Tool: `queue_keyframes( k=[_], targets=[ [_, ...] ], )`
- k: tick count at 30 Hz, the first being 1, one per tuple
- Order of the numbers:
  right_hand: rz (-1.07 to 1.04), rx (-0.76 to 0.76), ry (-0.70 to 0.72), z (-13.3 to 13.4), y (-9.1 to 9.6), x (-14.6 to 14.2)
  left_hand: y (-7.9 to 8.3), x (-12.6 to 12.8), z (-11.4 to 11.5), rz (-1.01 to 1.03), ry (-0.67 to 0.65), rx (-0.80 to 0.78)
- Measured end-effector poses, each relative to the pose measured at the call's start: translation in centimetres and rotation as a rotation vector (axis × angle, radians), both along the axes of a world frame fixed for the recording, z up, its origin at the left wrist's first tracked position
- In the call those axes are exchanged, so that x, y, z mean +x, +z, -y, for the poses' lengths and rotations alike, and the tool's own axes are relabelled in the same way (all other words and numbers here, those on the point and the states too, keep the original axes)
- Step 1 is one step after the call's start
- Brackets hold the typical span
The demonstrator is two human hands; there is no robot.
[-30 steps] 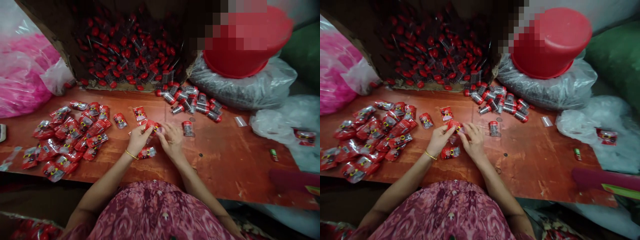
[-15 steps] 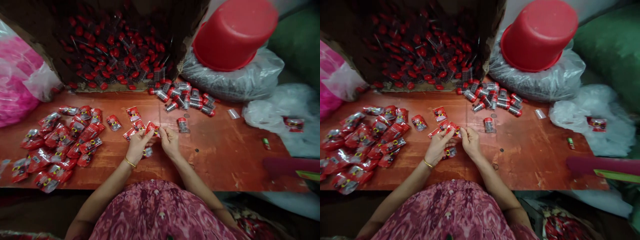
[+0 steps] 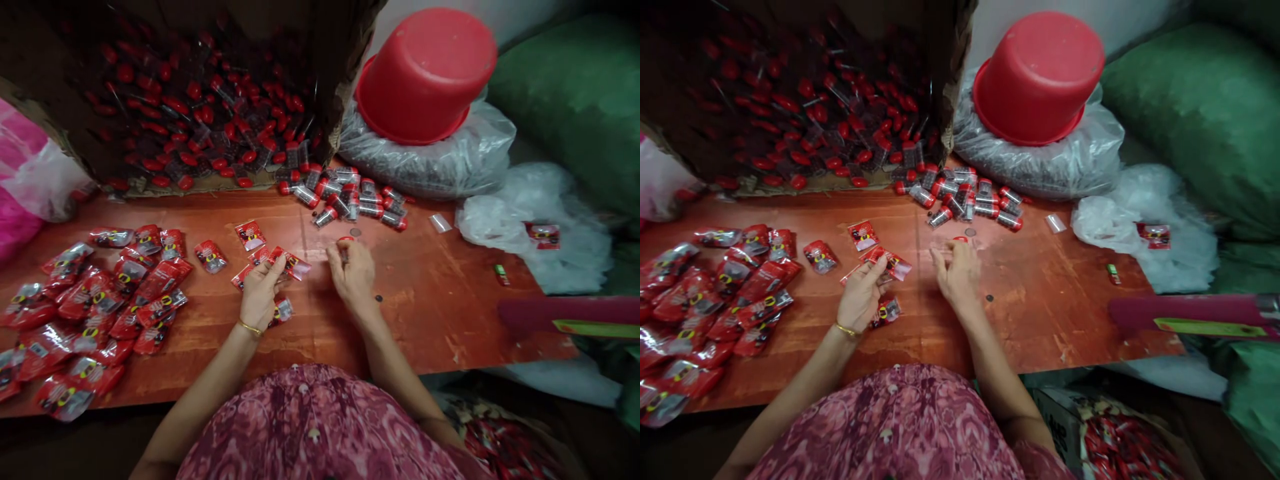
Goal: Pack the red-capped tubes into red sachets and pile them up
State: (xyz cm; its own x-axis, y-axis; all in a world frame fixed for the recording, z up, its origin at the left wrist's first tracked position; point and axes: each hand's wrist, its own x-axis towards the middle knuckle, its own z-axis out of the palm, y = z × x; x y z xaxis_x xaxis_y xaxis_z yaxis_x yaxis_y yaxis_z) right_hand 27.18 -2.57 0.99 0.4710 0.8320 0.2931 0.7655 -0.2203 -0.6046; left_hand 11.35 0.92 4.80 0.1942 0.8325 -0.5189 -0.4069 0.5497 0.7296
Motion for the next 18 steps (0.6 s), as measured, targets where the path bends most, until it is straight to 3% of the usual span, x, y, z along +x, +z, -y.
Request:
queue_keyframes(
  k=[2,4,11,15,18],
  targets=[
    [0.174,-0.128,-0.186,0.2,-0.7,2.0,-0.1,-0.2,-0.2,0.013,0.007,-0.019],
    [0.255,-0.223,-0.248,0.6,-1.6,3.3,-0.2,-0.3,-0.4,0.036,0.007,-0.040],
    [0.402,-0.204,-0.076,1.4,-2.8,2.9,-0.2,-0.7,-0.6,0.081,0.036,-0.111],
    [0.300,-0.229,-0.031,1.4,-2.6,3.1,0.0,-1.0,-0.8,0.078,0.031,-0.131],
    [-0.028,-0.089,0.051,2.1,-1.7,2.7,-0.1,-1.0,-0.7,0.099,0.023,-0.125]
  ],
)
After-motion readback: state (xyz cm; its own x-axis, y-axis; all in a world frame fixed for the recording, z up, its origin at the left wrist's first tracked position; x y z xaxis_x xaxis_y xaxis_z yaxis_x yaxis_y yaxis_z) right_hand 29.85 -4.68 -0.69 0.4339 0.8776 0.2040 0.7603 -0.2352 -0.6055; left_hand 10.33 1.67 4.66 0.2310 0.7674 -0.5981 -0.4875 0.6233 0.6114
